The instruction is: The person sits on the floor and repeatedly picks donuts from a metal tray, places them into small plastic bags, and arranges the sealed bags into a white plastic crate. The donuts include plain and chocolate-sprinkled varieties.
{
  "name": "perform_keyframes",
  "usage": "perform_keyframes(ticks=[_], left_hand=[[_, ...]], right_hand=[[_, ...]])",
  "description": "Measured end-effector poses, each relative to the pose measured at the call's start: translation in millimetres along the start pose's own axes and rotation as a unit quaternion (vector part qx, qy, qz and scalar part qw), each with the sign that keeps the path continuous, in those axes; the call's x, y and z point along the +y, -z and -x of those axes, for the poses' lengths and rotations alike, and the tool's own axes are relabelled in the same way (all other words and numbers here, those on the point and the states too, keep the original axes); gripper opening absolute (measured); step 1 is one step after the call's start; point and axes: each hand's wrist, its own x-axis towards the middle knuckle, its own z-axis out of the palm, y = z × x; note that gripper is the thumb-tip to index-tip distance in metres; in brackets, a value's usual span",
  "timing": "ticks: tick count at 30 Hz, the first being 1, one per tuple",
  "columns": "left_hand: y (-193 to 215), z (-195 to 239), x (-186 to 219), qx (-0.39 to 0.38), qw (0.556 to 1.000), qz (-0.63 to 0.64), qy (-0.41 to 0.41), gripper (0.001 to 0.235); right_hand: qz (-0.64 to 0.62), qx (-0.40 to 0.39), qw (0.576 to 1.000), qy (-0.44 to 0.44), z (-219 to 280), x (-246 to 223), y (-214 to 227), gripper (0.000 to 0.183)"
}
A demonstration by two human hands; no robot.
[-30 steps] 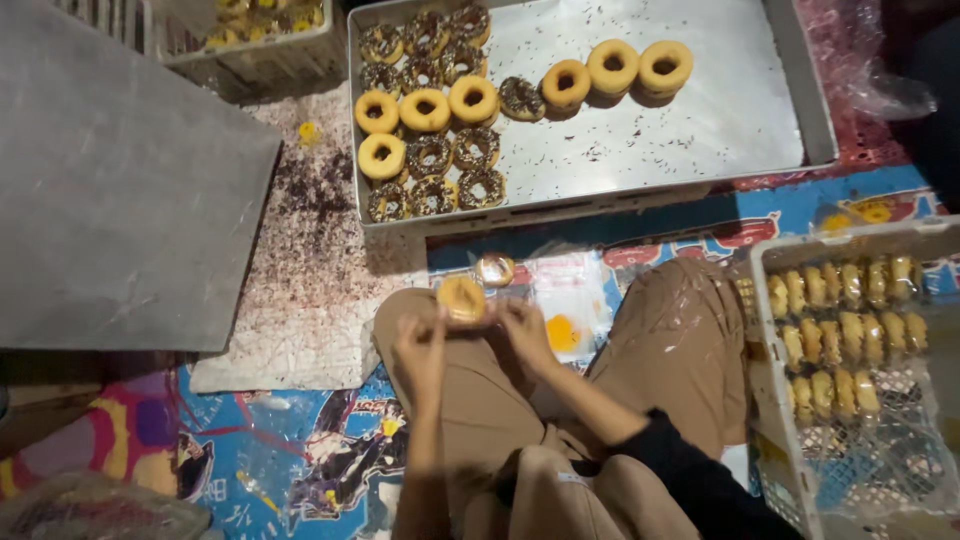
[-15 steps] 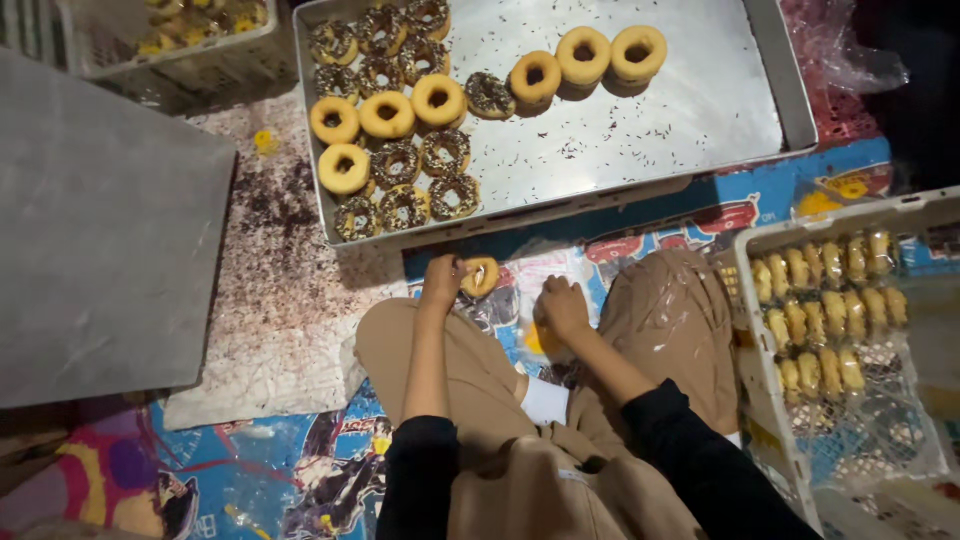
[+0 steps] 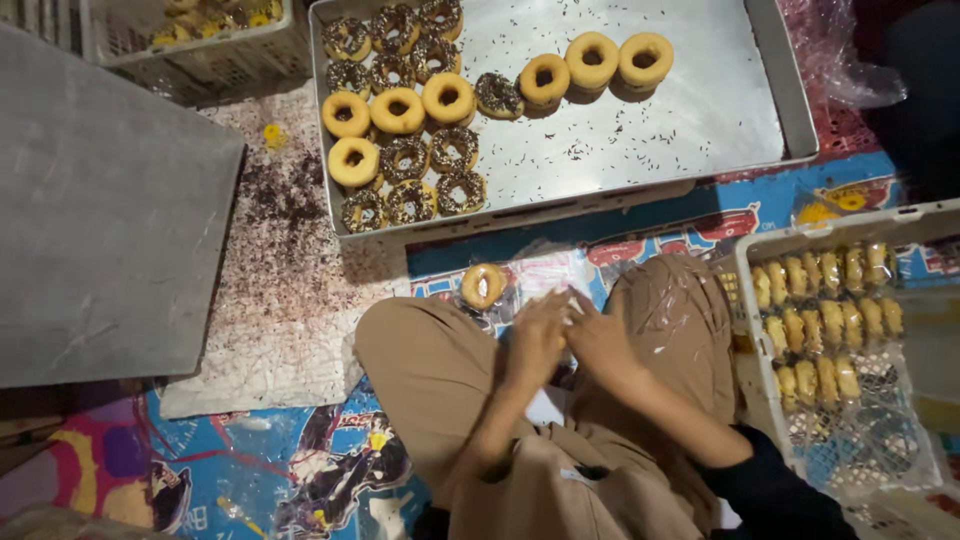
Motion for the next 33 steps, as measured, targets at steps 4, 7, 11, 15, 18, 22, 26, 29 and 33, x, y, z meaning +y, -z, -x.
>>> perform_keyframes(ticks=[4,7,11,15,18,22,26,29,33], left_hand=[[2.5,-3.6,16.0,0.118,0.988,0.001,-0.100,0.046],[41.8,-20.1,-30.1,0.273,0.639,0.715,0.083,0.058],[123.9,-41.5,-119.3,0.212,0.478,0.852,-0.010,0.019],[173.4,-17.8,-141.1,0.372,0.455,0.806,0.070,0.035],[180.0,-17.5,-112.6,0.448,0.428,0.773,0.132,0.039],[170.2,-40.3,-74.6,0.442,0.451,0.765,0.129,0.036],[163.0,-56.9,-61.0,0.439,0.379,0.807,0.114,0.044],[145.6,-59.3,-48.1,0.426,0.326,0.835,0.124,0.043],[97.2,-61.4,-6.3,0.356,0.359,0.860,0.069,0.041]], right_hand=[[-0.101,0.130,0.983,-0.087,-32.5,2.8,40.8,0.070],[-0.352,-0.279,0.893,-0.037,-75.7,-11.2,44.1,0.062],[-0.548,-0.157,0.812,0.128,-186.7,9.9,19.0,0.043],[-0.279,-0.050,0.959,-0.016,-272.1,86.6,-41.4,0.056],[-0.297,0.035,0.953,0.051,-297.6,108.9,-86.3,0.069],[-0.330,0.049,0.942,0.030,-298.4,101.2,-86.9,0.064],[-0.398,0.138,0.904,-0.068,-237.0,78.4,-6.7,0.054],[-0.508,0.130,0.843,-0.119,-146.6,30.5,67.4,0.045],[-0.383,0.218,0.895,-0.069,-78.0,-22.1,130.8,0.041]])
